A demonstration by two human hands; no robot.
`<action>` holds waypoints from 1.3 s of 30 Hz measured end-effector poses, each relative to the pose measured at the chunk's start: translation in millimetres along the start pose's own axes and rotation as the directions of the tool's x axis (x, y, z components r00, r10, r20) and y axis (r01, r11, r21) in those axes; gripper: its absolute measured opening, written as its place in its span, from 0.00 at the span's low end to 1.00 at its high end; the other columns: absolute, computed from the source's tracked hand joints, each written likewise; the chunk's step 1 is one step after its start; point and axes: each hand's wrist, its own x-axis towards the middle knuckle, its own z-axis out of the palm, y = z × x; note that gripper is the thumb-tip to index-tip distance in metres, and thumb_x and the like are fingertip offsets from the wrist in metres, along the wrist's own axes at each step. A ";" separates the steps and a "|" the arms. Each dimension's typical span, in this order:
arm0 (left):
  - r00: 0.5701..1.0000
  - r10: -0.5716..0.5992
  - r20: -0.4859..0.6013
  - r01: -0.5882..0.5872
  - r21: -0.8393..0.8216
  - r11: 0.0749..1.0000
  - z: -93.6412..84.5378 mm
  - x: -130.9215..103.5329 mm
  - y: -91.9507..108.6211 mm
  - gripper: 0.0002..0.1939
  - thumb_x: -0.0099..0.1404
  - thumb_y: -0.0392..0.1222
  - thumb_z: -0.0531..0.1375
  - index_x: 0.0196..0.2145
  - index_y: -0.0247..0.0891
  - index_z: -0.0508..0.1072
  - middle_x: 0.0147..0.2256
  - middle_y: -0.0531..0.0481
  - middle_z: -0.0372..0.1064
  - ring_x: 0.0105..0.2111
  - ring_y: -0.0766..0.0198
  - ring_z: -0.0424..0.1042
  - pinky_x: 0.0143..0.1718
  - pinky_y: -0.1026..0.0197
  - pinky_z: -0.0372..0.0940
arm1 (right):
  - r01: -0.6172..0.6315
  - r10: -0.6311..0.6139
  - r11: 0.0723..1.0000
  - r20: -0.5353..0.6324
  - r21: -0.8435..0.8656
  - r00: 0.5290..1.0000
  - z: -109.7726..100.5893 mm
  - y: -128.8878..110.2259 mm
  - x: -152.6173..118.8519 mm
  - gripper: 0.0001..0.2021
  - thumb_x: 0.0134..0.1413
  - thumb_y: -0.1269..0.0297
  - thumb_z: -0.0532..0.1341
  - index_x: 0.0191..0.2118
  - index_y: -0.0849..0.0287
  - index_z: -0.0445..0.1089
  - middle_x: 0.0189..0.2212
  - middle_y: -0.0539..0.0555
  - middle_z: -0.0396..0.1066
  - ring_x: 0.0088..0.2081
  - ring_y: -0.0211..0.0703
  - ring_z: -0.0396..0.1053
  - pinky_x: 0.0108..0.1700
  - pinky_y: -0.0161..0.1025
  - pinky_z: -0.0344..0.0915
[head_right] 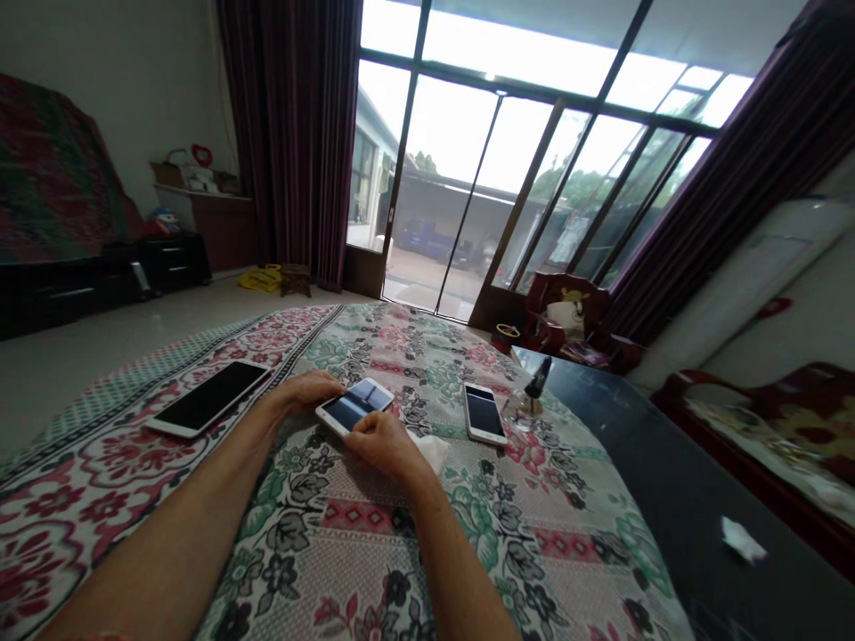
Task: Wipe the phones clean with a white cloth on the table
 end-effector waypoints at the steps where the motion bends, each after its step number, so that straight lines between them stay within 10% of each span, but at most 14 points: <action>1: 1.000 0.003 0.003 -0.003 -0.009 1.000 0.5 -1.2 0.5 0.10 0.46 0.37 0.59 0.14 0.36 0.61 0.13 0.56 0.55 0.14 0.70 0.55 0.17 0.64 0.49 | -0.001 0.001 1.000 -0.011 -0.002 1.000 0.4 0.6 0.1 0.04 0.46 0.70 0.60 0.24 0.61 0.65 0.18 0.48 0.65 0.19 0.31 0.60 0.21 0.29 0.56; 22: 0.988 0.104 0.119 -0.102 -0.022 0.995 -2.4 -0.8 -7.0 0.11 0.43 0.45 0.62 0.19 0.33 0.70 0.16 0.54 0.61 0.16 0.70 0.57 0.19 0.66 0.49 | -0.001 0.020 0.988 0.120 -0.155 0.993 -4.2 -10.0 -11.1 0.05 0.49 0.65 0.59 0.26 0.61 0.67 0.21 0.49 0.69 0.20 0.33 0.64 0.22 0.29 0.57; 27: 0.952 0.218 0.213 -0.248 0.128 0.960 -4.2 -1.0 -3.4 0.15 0.49 0.48 0.62 0.25 0.31 0.76 0.19 0.53 0.64 0.19 0.69 0.59 0.21 0.66 0.51 | 0.185 -0.290 0.868 -0.167 -0.461 0.942 -22.6 -8.2 -7.6 0.16 0.47 0.70 0.58 0.44 0.59 0.69 0.41 0.56 0.73 0.39 0.42 0.71 0.42 0.38 0.65; 32: 0.944 0.298 0.143 -0.328 0.309 0.893 -4.4 4.6 -3.8 0.15 0.52 0.49 0.59 0.22 0.33 0.76 0.19 0.52 0.64 0.21 0.66 0.59 0.23 0.65 0.53 | 0.303 -0.374 0.671 0.045 -0.677 0.926 -32.9 -0.2 11.4 0.39 0.39 0.73 0.62 0.62 0.56 0.55 0.66 0.59 0.46 0.65 0.54 0.45 0.62 0.52 0.48; 39: 0.899 0.435 -0.053 -0.360 0.476 0.802 -0.6 14.5 -7.2 0.12 0.56 0.41 0.56 0.28 0.37 0.79 0.29 0.48 0.75 0.33 0.58 0.69 0.36 0.61 0.60 | 0.317 -0.287 0.697 0.156 -0.643 0.945 -39.9 1.5 51.6 0.43 0.42 0.65 0.65 0.65 0.62 0.49 0.64 0.64 0.50 0.64 0.54 0.49 0.63 0.51 0.49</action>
